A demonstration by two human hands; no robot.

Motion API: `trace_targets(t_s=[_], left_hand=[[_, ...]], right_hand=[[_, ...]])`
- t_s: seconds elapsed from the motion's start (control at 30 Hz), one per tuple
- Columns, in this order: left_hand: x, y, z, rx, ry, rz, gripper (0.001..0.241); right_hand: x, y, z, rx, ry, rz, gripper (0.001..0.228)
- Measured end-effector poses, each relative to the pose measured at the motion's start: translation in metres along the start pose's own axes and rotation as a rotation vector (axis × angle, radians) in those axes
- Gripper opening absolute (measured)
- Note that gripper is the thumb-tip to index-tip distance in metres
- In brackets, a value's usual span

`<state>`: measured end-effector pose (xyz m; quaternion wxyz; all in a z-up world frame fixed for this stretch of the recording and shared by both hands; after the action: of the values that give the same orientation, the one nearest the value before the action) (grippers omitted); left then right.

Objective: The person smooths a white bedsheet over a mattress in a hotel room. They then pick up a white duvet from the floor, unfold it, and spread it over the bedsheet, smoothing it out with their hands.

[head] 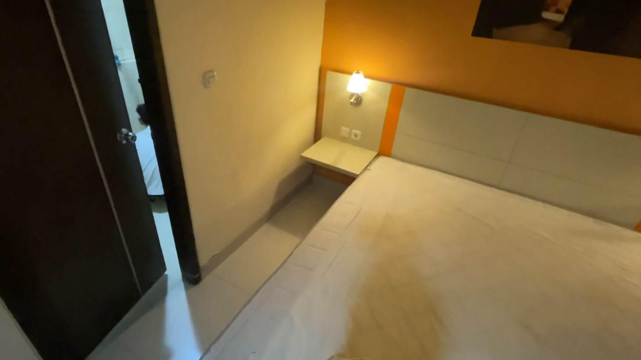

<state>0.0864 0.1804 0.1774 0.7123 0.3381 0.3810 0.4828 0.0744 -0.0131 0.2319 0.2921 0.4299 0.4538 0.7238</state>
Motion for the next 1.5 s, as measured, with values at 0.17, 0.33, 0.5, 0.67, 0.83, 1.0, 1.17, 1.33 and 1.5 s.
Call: trace_targets(t_s=[0.17, 0.33, 0.5, 0.67, 0.83, 1.0, 1.17, 1.33, 1.5], left_hand=[[-0.004, 0.083, 0.015, 0.349, 0.215, -0.222, 0.069], [-0.009, 0.135, 0.019, 0.371, 0.170, -0.254, 0.075], [0.004, 0.161, 0.015, 0.505, 0.164, -0.285, 0.075], [0.014, 0.192, 0.010, 0.485, 0.131, -0.304, 0.070], [0.020, 0.184, 0.013, 0.507, 0.063, -0.356, 0.072], [0.033, 0.179, 0.033, 0.432, 0.022, -0.366, 0.070], [0.077, 0.129, 0.071, 0.529, 0.026, -0.312, 0.075], [0.095, 0.165, 0.091, 0.401, 0.042, -0.291, 0.076], [0.093, 0.180, 0.103, 0.397, 0.035, -0.341, 0.075]], right_hand=[[0.034, 0.062, 0.046, -0.017, -0.080, 0.007, 0.056], [0.053, 0.085, 0.033, -0.025, -0.206, -0.018, 0.056], [0.068, 0.079, 0.029, 0.045, -0.309, -0.012, 0.056], [0.083, 0.076, 0.019, -0.080, -0.271, -0.009, 0.056], [0.095, 0.081, 0.022, -0.086, -0.360, -0.014, 0.051], [0.095, 0.071, 0.056, 0.017, -0.379, -0.078, 0.053], [0.102, 0.064, 0.107, -0.289, -0.217, 0.014, 0.049], [0.155, 0.083, 0.136, -0.349, -0.099, 0.067, 0.054], [0.163, 0.080, 0.148, -0.225, -0.167, 0.113, 0.060]])
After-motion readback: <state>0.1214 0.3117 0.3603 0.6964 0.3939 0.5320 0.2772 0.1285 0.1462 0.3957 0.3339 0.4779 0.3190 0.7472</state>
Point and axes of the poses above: each hand's wrist, its own z-axis towards the middle knuckle, its own y-axis out of the back of the hand, x = y × z, the point moved 10 cm from there along z, towards the middle knuckle, and after that the axes turned 8 degrees about x, right-handed, at the moved point
